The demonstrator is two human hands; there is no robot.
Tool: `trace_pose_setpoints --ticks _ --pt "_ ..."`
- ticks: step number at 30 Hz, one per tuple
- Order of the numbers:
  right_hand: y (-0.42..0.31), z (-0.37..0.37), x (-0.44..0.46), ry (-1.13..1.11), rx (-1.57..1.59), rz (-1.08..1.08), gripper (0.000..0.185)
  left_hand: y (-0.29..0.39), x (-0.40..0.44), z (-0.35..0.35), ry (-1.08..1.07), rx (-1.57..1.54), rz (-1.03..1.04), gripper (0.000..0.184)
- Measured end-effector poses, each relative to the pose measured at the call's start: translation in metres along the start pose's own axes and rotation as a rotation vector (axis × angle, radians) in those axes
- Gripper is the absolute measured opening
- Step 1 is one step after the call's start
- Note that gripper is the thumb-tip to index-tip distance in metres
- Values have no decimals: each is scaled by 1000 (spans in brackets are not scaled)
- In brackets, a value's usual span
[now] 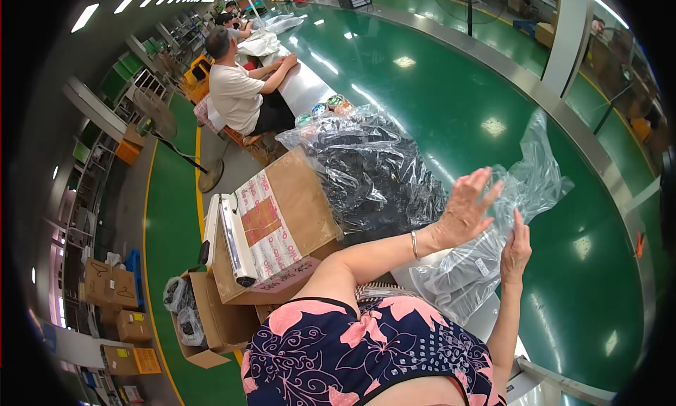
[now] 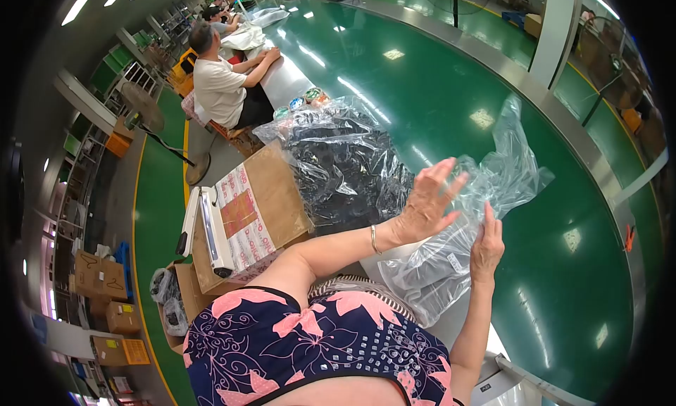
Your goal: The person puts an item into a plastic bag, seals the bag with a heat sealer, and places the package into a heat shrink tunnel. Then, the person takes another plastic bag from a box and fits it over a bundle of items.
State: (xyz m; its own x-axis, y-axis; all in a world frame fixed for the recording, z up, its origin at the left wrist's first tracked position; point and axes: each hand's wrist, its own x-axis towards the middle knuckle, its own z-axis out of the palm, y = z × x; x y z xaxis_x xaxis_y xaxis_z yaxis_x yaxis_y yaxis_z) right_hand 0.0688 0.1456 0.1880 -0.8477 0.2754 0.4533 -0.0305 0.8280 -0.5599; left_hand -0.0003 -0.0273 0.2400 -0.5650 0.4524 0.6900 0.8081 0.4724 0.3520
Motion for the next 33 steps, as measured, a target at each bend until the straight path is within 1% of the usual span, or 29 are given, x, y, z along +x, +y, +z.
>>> trace_pose_setpoints --ticks 1,2,3,5,6,7,9,10,11,12,13,15,16,17,18,19,20,21,23,24,25,27,28,30,31,32,33 --pt "-2 7 4 69 82 -130 54 1 4 -6 -41 129 210 82" --pt "-5 10 3 135 165 -258 54 2 4 -2 -67 132 288 78" --pt "-12 7 2 132 168 -259 54 -1 1 8 -69 134 285 78" --pt "-27 -5 2 -146 273 53 54 -17 -11 34 -142 21 136 65" --pt "-25 -6 2 -143 273 51 54 -18 -7 35 -48 35 125 44" --pt "-22 -7 1 -111 213 47 53 -21 -7 35 -46 36 126 44" --pt "-22 -11 -2 -82 157 42 52 -27 -9 27 -89 66 83 26" --pt "-25 -20 -1 -109 143 116 51 -31 -10 26 -39 115 100 15" --pt "-27 -24 -1 -137 128 193 49 -35 -10 24 -40 117 99 15" --pt "-21 -22 -2 -69 132 145 41 -40 -10 23 -62 168 77 14" --pt "-10 -19 -3 -69 132 146 41 -46 -10 22 -83 219 56 13" --pt "10 -14 -2 110 98 55 30 -58 -9 22 -46 247 77 13" --pt "13 -15 0 127 113 107 18 -59 -9 21 -73 223 24 14" --pt "20 -15 0 128 112 111 18 -61 -10 22 -101 199 -29 15" --pt "33 -13 1 96 114 171 16 -65 -15 29 -155 145 -50 21" --pt "51 -9 3 64 116 229 13 -66 -18 34 -157 143 -50 21" --pt "82 6 2 138 188 188 9 -64 -23 40 -252 92 -116 24" --pt "98 5 2 137 188 192 9 -63 -26 46 -348 39 -180 27" --pt "123 4 4 -32 697 720 7 -61 -30 61 -329 24 -208 28" --pt "141 8 2 -44 805 768 4 -62 -30 68 -305 8 -236 28" --pt "154 8 -1 -43 804 770 4 -64 -27 74 -308 7 -236 28" --pt "177 7 -6 -27 1167 912 8 -67 -24 88 -252 -198 -493 25" --pt "180 5 -7 -44 1195 890 12 -72 -21 96 -239 -300 -580 20" --pt "188 5 -10 -36 1298 867 12 -89 -14 113 -333 -716 -999 17" --pt "181 5 -9 95 1367 971 14 -112 -25 142 -343 -988 -1067 17" --pt "214 17 -19 75 1571 916 17 -112 -20 151 -304 -1054 -1157 14" --pt "223 21 -23 112 1649 991 19 -115 -17 162 -314 -1045 -1180 11"
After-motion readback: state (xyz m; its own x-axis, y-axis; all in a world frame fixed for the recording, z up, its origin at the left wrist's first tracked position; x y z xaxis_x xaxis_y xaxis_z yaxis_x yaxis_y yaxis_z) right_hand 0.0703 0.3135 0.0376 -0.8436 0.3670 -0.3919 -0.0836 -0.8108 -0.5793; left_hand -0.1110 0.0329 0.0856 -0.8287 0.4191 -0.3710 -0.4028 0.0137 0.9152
